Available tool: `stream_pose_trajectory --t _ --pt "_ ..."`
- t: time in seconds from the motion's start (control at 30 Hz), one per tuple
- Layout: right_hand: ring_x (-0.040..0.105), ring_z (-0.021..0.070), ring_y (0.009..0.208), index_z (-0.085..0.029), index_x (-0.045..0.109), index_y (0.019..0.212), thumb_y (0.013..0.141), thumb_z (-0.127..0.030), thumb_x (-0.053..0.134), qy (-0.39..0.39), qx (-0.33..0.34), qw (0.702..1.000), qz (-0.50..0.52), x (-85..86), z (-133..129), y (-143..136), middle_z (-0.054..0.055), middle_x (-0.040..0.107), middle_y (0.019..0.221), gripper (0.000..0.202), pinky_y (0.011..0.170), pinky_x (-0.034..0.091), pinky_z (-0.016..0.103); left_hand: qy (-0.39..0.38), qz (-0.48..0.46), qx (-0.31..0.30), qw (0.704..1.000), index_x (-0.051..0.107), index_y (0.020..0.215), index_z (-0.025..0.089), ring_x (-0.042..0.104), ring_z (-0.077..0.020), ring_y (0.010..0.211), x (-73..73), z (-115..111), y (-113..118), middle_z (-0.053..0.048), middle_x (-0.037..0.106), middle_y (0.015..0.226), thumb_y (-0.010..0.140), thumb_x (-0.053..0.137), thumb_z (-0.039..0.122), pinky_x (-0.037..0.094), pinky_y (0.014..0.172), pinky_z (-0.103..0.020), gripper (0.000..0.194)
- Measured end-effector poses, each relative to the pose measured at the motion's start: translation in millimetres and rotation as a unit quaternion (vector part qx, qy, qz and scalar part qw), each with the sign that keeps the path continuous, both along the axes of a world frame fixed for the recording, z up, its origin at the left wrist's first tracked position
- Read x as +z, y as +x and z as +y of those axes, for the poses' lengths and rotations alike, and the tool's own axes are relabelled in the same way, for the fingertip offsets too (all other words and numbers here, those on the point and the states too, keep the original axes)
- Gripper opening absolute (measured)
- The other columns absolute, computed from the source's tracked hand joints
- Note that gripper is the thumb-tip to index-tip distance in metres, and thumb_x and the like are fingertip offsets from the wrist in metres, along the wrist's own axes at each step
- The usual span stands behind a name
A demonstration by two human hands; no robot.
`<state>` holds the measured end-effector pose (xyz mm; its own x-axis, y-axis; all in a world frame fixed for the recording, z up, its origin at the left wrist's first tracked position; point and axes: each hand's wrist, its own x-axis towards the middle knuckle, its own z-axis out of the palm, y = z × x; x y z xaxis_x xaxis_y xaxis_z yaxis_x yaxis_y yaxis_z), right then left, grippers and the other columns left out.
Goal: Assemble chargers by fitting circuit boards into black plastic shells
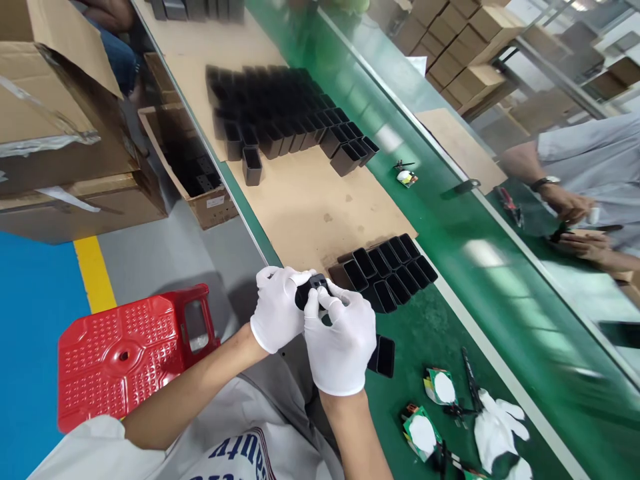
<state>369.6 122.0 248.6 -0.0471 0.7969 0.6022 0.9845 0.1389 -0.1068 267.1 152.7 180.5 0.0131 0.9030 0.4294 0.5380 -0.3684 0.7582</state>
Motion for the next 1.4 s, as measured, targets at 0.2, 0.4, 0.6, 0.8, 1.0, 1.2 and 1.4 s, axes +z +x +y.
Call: stream_pose_trajectory --t 0.2,0.4,0.6,0.8,1.0,1.2,1.4 --pt "0.074 0.0213 0.077 -0.02 0.075 0.093 0.099 -0.019 0.074 0.025 -0.06 0.994 0.091 -8.9 -2 -9 0.007 0.077 0.087 0.006 0.07 0.06 0.034 0.004 0.001 0.019 1.0 0.072 0.119 0.024 0.07 -0.0226 0.08 -6.9 0 6 0.0 0.072 0.08 0.097 0.071 0.031 0.042 0.094 -0.046 0.023" --pt "0.071 0.0198 0.071 -0.021 0.078 0.098 0.102 -0.021 0.071 0.041 -0.058 0.996 0.062 -16.6 -4 -12 0.006 0.076 0.085 0.008 0.068 0.057 0.034 0.043 -0.014 0.022 0.999 0.068 0.127 0.024 0.076 -0.0214 0.084 -13.6 -2 5 -0.002 0.081 0.094 0.097 0.069 0.023 0.044 0.096 -0.045 0.03" --pt "0.081 0.0255 0.092 -0.019 0.081 0.113 0.104 -0.019 0.07 0.024 -0.012 0.999 0.044 -20.0 -11 -2 0.013 0.084 0.109 0.014 0.079 0.066 0.038 0.091 -0.017 -0.005 0.996 0.073 0.113 0.025 0.08 -0.0206 0.093 -16.9 1 1 -0.004 0.086 0.113 0.097 0.07 0.021 0.045 0.098 -0.044 0.017" --pt "0.079 0.0268 0.122 -0.024 0.073 0.14 0.106 -0.019 0.068 -0.016 0.04 0.989 0.14 -32.0 -17 6 0.015 0.077 0.138 0.035 0.102 0.069 0.042 0.111 -0.045 0.002 0.993 0.073 0.112 0.026 0.081 -0.022 0.087 -19.8 7 4 -0.003 0.087 0.104 0.09 0.075 0.025 0.047 0.095 -0.045 0.022" --pt "0.083 0.0218 0.104 -0.024 0.08 0.121 0.1 -0.015 0.075 0.055 0.044 0.985 0.159 -3.5 -10 11 0.01 0.083 0.118 0.023 0.093 0.071 0.034 0.081 -0.099 -0.022 0.991 0.048 0.154 0.023 0.083 -0.0287 0.097 -12.7 1 -3 -0.008 0.085 0.115 0.079 0.087 0.031 0.05 0.107 -0.054 0.085" --pt "0.082 0.022 0.102 -0.026 0.08 0.123 0.099 -0.019 0.076 0.094 -0.004 0.985 0.143 -9.9 -1 6 0.009 0.082 0.116 0.025 0.089 0.069 0.033 0.052 -0.307 -0.051 0.949 0.032 0.163 0.023 0.078 -0.0287 0.118 -14.5 -12 -20 -0.018 0.076 0.137 0.102 0.071 0.04 0.063 0.1 -0.052 0.074" --pt "0.082 0.0206 0.092 -0.024 0.083 0.117 0.103 -0.027 0.072 0.025 -0.025 0.988 0.153 -49.1 2 3 0.009 0.08 0.106 0.018 0.077 0.067 0.029 0.103 -0.335 0.038 0.936 0.044 0.149 0.025 0.079 -0.0291 0.115 -17.3 2 -20 -0.013 0.078 0.127 0.105 0.067 0.051 0.06 0.104 -0.055 0.056"
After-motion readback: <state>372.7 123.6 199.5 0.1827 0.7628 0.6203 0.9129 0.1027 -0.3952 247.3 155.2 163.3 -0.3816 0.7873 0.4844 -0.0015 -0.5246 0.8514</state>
